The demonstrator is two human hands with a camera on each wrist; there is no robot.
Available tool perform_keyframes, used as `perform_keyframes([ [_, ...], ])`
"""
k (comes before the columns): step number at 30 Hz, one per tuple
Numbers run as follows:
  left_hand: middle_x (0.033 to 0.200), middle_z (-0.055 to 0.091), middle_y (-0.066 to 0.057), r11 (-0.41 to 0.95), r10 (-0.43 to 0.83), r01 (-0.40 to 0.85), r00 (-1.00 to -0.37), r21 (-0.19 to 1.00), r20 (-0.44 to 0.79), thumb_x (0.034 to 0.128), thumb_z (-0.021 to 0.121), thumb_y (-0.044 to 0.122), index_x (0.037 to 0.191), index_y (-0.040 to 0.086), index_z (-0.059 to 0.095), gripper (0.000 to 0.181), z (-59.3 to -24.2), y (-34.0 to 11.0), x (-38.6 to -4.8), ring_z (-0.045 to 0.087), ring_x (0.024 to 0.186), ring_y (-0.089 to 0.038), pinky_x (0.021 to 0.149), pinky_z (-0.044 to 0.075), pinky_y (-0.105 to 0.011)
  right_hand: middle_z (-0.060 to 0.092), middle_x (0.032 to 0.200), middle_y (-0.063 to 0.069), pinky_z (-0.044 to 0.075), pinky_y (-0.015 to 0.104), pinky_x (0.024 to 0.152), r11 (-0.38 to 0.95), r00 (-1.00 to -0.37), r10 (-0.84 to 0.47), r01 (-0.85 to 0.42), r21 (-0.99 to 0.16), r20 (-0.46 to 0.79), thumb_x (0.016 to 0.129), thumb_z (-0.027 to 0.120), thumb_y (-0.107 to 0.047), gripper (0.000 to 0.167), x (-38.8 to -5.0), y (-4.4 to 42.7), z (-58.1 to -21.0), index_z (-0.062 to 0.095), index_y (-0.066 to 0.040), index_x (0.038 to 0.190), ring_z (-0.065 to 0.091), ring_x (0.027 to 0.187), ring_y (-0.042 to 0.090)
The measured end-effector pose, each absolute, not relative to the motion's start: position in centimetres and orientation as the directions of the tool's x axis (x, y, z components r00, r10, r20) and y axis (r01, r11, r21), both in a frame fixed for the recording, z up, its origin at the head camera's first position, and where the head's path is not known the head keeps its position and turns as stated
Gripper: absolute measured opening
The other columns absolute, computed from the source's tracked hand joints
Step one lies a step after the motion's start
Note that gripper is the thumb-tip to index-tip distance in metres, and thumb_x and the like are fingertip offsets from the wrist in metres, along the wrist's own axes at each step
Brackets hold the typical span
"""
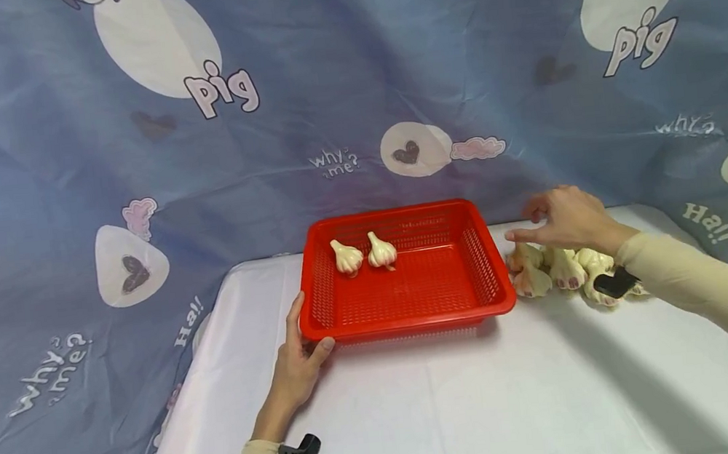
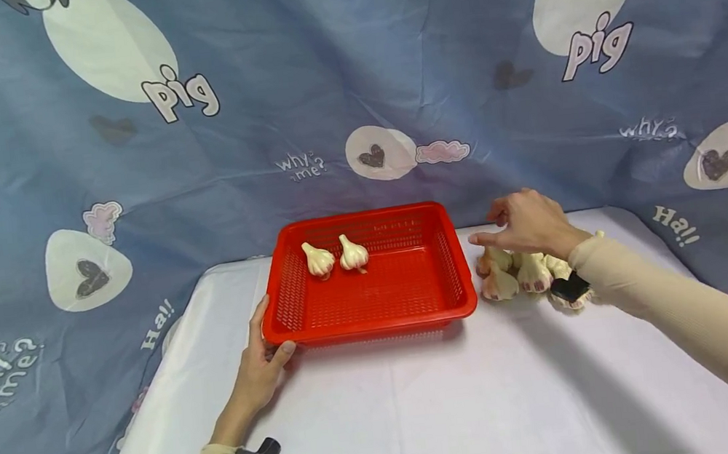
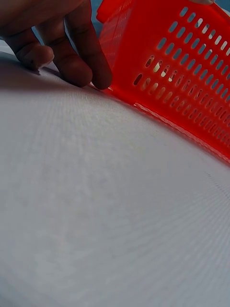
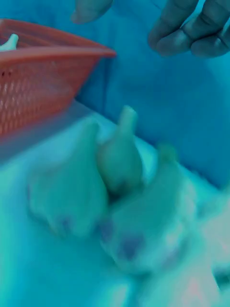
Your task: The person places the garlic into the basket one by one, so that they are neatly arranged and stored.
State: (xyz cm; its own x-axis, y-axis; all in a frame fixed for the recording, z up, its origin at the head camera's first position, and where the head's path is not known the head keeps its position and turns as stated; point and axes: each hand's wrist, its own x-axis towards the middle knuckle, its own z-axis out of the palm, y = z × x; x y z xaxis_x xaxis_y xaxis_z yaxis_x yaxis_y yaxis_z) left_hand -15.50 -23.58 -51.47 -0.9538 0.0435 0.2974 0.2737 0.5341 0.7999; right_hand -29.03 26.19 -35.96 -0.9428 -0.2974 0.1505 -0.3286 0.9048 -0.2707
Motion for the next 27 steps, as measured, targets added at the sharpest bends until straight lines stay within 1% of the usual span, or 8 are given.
perform_keyframes([
  [5, 0.157, 0.054, -0.02, 0.54, 0.031, 0.254, -0.959, 0.802, 0.283, 0.0963, 0.075, 0.026, 0.17, 0.038, 0.014, 0.097, -51.5, -23.6, -15.7, 0.064, 0.133, -0.041, 0.108, 0.047, -0.066, 0.082, 0.101, 0.009, 0.052, 0.039, 0.063, 0.92, -0.95, -0.287, -0.31, -0.24, 0.125, 0.085, 0.083, -0.059, 0.056, -26.6, 30.1, -36.5, 0.081, -0.009, 0.109, 0.073, 0.09, 0.027],
  [7, 0.158, 0.053, -0.021, 0.534, 0.033, 0.258, -0.958, 0.805, 0.285, 0.0958, 0.075, 0.025, 0.17, 0.037, 0.013, 0.098, -51.5, -23.6, -15.7, 0.064, 0.133, -0.042, 0.108, 0.047, -0.066, 0.082, 0.099, 0.009, 0.052, 0.039, 0.062, 0.928, -0.951, -0.285, -0.305, -0.216, 0.118, 0.085, 0.083, -0.057, 0.054, -25.6, 31.5, -36.9, 0.08, -0.008, 0.109, 0.073, 0.088, 0.027],
  [12, 0.157, 0.054, -0.02, 0.513, 0.041, 0.263, -0.958, 0.817, 0.283, 0.0953, 0.076, 0.024, 0.17, 0.038, 0.013, 0.099, -51.5, -23.5, -15.7, 0.064, 0.133, -0.041, 0.109, 0.046, -0.066, 0.081, 0.097, 0.01, 0.054, 0.043, 0.065, 0.935, -0.951, -0.291, -0.307, -0.18, 0.106, 0.083, 0.086, -0.051, 0.054, -23.5, 34.6, -38.3, 0.078, -0.003, 0.107, 0.074, 0.083, 0.029],
  [16, 0.157, 0.055, -0.019, 0.501, 0.043, 0.267, -0.958, 0.823, 0.285, 0.0957, 0.075, 0.026, 0.17, 0.039, 0.013, 0.098, -51.5, -23.7, -15.6, 0.065, 0.132, -0.041, 0.109, 0.045, -0.067, 0.081, 0.096, 0.01, 0.056, 0.046, 0.068, 0.936, -0.955, -0.282, -0.294, -0.195, 0.09, 0.081, 0.088, -0.05, 0.057, -22.3, 35.8, -39.6, 0.077, -0.002, 0.109, 0.075, 0.085, 0.031],
  [20, 0.159, 0.054, -0.018, 0.494, 0.049, 0.273, -0.956, 0.825, 0.288, 0.0962, 0.075, 0.026, 0.171, 0.038, 0.013, 0.098, -51.4, -23.7, -15.5, 0.065, 0.132, -0.041, 0.109, 0.045, -0.067, 0.081, 0.098, 0.01, 0.055, 0.045, 0.065, 0.94, -0.96, -0.268, -0.278, -0.197, 0.075, 0.078, 0.09, -0.05, 0.056, -21.4, 36.6, -40.9, 0.077, -0.005, 0.11, 0.075, 0.086, 0.033],
  [23, 0.158, 0.054, -0.018, 0.497, 0.046, 0.27, -0.957, 0.825, 0.286, 0.0962, 0.074, 0.025, 0.171, 0.037, 0.012, 0.098, -51.4, -23.6, -15.5, 0.065, 0.132, -0.04, 0.108, 0.046, -0.066, 0.079, 0.094, 0.009, 0.054, 0.043, 0.062, 0.934, -0.953, -0.293, -0.302, -0.191, 0.072, 0.078, 0.091, -0.047, 0.054, -20.9, 37.0, -41.7, 0.076, -0.006, 0.109, 0.074, 0.083, 0.03],
  [25, 0.158, 0.055, -0.017, 0.501, 0.045, 0.27, -0.957, 0.822, 0.287, 0.0963, 0.074, 0.025, 0.171, 0.037, 0.012, 0.098, -51.5, -23.5, -15.6, 0.066, 0.131, -0.038, 0.108, 0.047, -0.065, 0.079, 0.09, 0.007, 0.055, 0.042, 0.062, 0.927, -0.944, -0.317, -0.328, -0.183, 0.086, 0.078, 0.092, -0.042, 0.051, -20.8, 37.1, -42.2, 0.075, -0.005, 0.108, 0.072, 0.08, 0.026],
  [27, 0.158, 0.055, -0.017, 0.505, 0.047, 0.271, -0.957, 0.82, 0.288, 0.0963, 0.074, 0.024, 0.171, 0.037, 0.012, 0.098, -51.5, -23.4, -15.6, 0.067, 0.131, -0.037, 0.107, 0.048, -0.064, 0.078, 0.088, 0.005, 0.055, 0.042, 0.062, 0.922, -0.94, -0.329, -0.341, -0.182, 0.092, 0.078, 0.093, -0.038, 0.05, -20.6, 37.2, -42.6, 0.075, -0.003, 0.109, 0.072, 0.079, 0.025],
])
